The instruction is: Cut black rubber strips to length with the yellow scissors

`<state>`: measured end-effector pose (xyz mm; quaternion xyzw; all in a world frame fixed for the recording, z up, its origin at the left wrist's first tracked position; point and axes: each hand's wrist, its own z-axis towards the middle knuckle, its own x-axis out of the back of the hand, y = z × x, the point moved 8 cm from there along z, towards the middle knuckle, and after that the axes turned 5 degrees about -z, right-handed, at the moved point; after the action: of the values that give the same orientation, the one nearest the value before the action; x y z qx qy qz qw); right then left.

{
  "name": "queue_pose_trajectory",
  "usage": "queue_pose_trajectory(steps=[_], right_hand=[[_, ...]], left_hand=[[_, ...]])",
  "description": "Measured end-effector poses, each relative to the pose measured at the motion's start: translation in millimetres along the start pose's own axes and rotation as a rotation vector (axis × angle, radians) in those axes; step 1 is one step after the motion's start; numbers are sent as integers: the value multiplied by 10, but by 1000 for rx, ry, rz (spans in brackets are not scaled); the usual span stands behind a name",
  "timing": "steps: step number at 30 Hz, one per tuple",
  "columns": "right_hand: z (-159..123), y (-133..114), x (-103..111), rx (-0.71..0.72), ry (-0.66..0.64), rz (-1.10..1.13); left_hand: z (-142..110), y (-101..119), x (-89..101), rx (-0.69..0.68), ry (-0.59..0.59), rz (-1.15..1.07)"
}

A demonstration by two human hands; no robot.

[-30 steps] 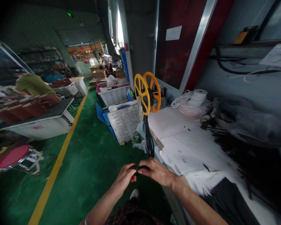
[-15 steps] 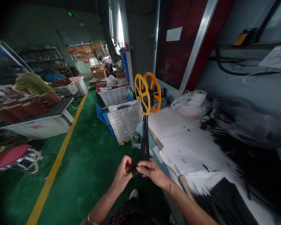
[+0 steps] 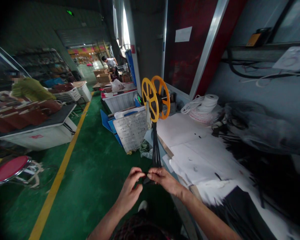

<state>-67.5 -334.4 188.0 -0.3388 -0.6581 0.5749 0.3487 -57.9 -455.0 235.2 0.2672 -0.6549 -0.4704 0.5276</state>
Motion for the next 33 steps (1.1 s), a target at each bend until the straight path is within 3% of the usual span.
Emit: queue_pose_trajectory(steps=[3, 5, 8, 11, 19, 24, 29, 33], right_hand=[[-2, -5, 15, 2, -8, -49], [-5, -8, 11, 5, -18, -86], [-19, -30, 19, 12, -26, -152], [-36, -77, 66, 20, -19, -221], [-21, -325, 148, 103, 23, -463], [-12, -367, 106, 135, 50, -542], [-25, -345, 220, 68, 216, -558], [36, -320, 270, 61, 313, -633]], left_hand=[[10, -221, -32, 248, -31, -215], [25, -294, -72, 324, -61, -223], [80, -265, -133, 275, -114, -132], [118, -252, -161, 244, -94, -149], [112, -384, -133, 249, 143, -258], [144, -457, -111, 247, 194, -236], [117, -445, -56, 234, 267, -236], [9, -508, -112, 334, 348, -529]])
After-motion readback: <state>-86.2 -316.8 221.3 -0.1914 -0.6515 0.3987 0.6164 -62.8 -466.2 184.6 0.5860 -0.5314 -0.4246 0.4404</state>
